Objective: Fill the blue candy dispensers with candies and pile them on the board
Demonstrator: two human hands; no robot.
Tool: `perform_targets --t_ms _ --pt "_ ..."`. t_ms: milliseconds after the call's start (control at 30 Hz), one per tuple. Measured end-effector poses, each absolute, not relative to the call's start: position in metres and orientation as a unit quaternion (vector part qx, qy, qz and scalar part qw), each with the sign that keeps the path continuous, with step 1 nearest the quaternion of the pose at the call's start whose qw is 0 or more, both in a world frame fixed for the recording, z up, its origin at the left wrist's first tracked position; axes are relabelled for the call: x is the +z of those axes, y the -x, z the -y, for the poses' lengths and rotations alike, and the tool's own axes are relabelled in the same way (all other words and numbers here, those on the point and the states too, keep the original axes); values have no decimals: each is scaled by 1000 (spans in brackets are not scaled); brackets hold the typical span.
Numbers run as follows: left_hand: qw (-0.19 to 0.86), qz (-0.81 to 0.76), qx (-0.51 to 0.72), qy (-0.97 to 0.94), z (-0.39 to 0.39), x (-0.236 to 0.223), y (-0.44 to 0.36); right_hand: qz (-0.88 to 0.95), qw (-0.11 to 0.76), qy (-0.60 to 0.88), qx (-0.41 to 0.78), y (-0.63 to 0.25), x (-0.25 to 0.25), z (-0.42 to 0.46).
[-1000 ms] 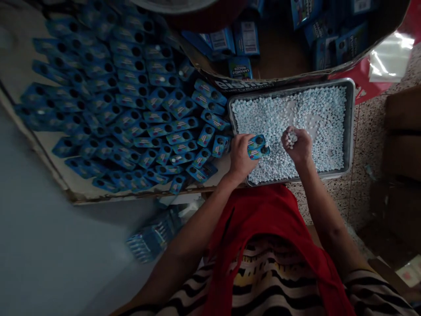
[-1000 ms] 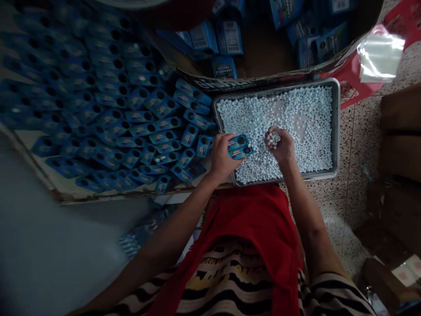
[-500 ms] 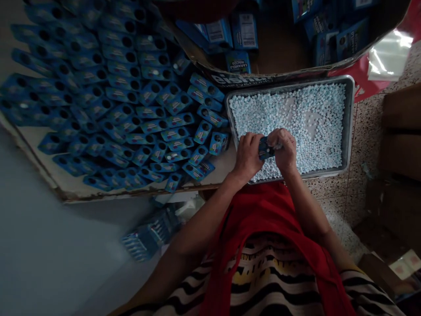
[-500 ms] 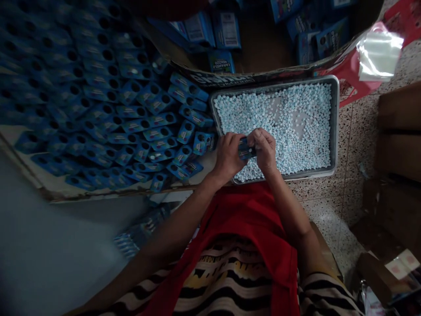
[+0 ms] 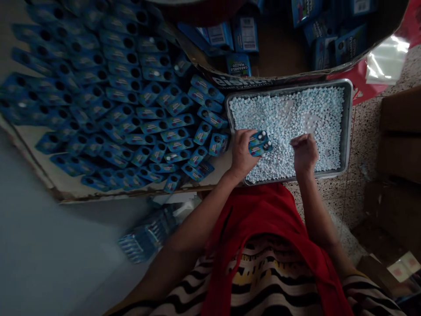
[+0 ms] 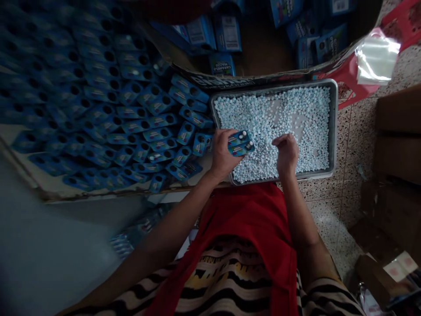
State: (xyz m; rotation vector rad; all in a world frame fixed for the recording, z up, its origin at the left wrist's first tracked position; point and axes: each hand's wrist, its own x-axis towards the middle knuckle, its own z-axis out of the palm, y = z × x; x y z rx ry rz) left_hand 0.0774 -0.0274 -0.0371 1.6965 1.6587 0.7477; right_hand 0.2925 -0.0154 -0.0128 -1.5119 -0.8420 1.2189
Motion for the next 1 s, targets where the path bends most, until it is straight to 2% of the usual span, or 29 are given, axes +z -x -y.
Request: perform_targets --t_ms 100,167,233,333,467,533,600,700,800,1000 --pt "322 -623 294 -650 28 -40 -77 488 305 736 356 -322 -44 18" --pt "311 -643 286 -639 31 -42 -77 606 167 724 283 -325 -63 22" --pt "304 -652 280 -636 36 -44 -77 691 71 676 245 -316 -79 25" --pt "304 -644 295 -638 46 -51 -75 748 6 623 228 -294 -95 26" --pt "340 -640 296 -622 58 -64 -70 763 -17 594 252 -285 -105 14" --pt "367 -638 292 -611 64 -68 -67 753 -10 590 291 -292 -106 8" --pt "398 -628 293 -601 68 -69 -66 705 44 621 339 -301 -105 5" --pt "451 -624 303 -562 71 -66 -68 519 220 694 448 -315 -97 8" --pt "463 -660 321 -497 65 -67 -73 245 365 679 588 -322 -85 13" --pt "399 -681 325 -521 47 -58 -75 78 390 623 673 -315 -67 11"
